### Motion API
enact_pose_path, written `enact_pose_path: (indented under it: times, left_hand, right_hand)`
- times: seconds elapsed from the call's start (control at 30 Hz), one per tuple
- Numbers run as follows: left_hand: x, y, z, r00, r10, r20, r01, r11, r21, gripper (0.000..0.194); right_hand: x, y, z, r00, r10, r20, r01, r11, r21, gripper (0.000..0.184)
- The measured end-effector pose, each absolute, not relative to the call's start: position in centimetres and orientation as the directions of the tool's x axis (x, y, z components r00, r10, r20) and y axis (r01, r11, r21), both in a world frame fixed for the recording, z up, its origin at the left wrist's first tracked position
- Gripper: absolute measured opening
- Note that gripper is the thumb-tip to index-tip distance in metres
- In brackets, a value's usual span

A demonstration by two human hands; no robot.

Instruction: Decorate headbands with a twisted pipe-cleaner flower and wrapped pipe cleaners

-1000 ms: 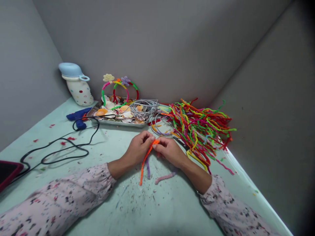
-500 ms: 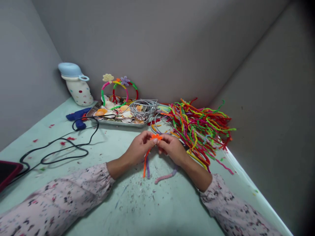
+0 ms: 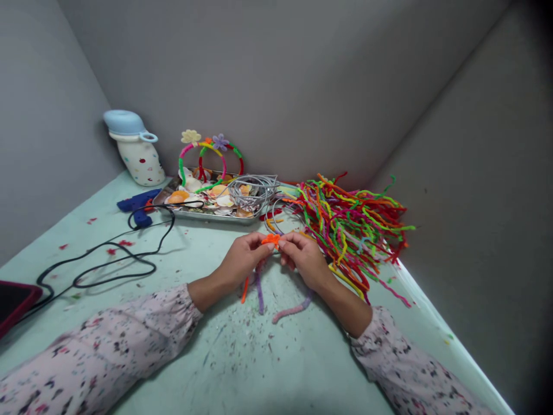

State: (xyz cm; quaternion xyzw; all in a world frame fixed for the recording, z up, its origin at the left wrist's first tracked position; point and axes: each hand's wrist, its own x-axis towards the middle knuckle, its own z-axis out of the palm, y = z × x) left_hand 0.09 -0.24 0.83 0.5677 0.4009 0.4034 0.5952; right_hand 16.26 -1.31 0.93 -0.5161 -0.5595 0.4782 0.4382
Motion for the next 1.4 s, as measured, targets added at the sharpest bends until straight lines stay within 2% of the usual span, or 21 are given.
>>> enact_pose_path:
  times: [0.37,0.67,0.83,0.93,1.1,1.4]
  left_hand:
    - [0.12,-0.09,0.67,0.344,0.939,-0.024,-0.015,0.031,0.999,0.016]
    - [0.3,-0.2,0.83,0.314,0.949,-0.032,-0.018,0.04,0.999,0.012]
    - [0.24,-0.23,0.55,0.319,0.947,-0.027,-0.032,0.039,0.999,0.01]
    - [0.27,-0.25,0.5,0.312,0.95,-0.017,-0.037,0.03,0.999,0.011]
    - [0.34,-0.32,0.63,0.313,0.949,-0.021,-0.038,0.035,0.999,0.013]
    - [0.16,-0.42,0.89,0.359,0.933,-0.024,-0.046,0.044,0.998,0.014]
  right_hand:
    - [16.4,-1.23,0.83,-0.143,0.988,0.055,0.292,0.095,-0.952,0.019]
    - [16.25,-1.73,0.99,-0.137,0.952,0.272,0.514,0.303,-0.802,0.014]
    - [16.2,-1.77,1.02,-0.147,0.927,0.345,0.576,0.364,-0.731,0.014]
    - [16.15,-1.77,1.05,-0.129,0.937,0.323,0.544,0.34,-0.767,0.013]
    - [16.09,-1.75,1.21,-0.108,0.982,0.154,0.326,0.181,-0.928,0.017]
    - [16.4,-1.41,1.12,-0.178,0.984,0.033,0.169,0.063,-0.984,0.02]
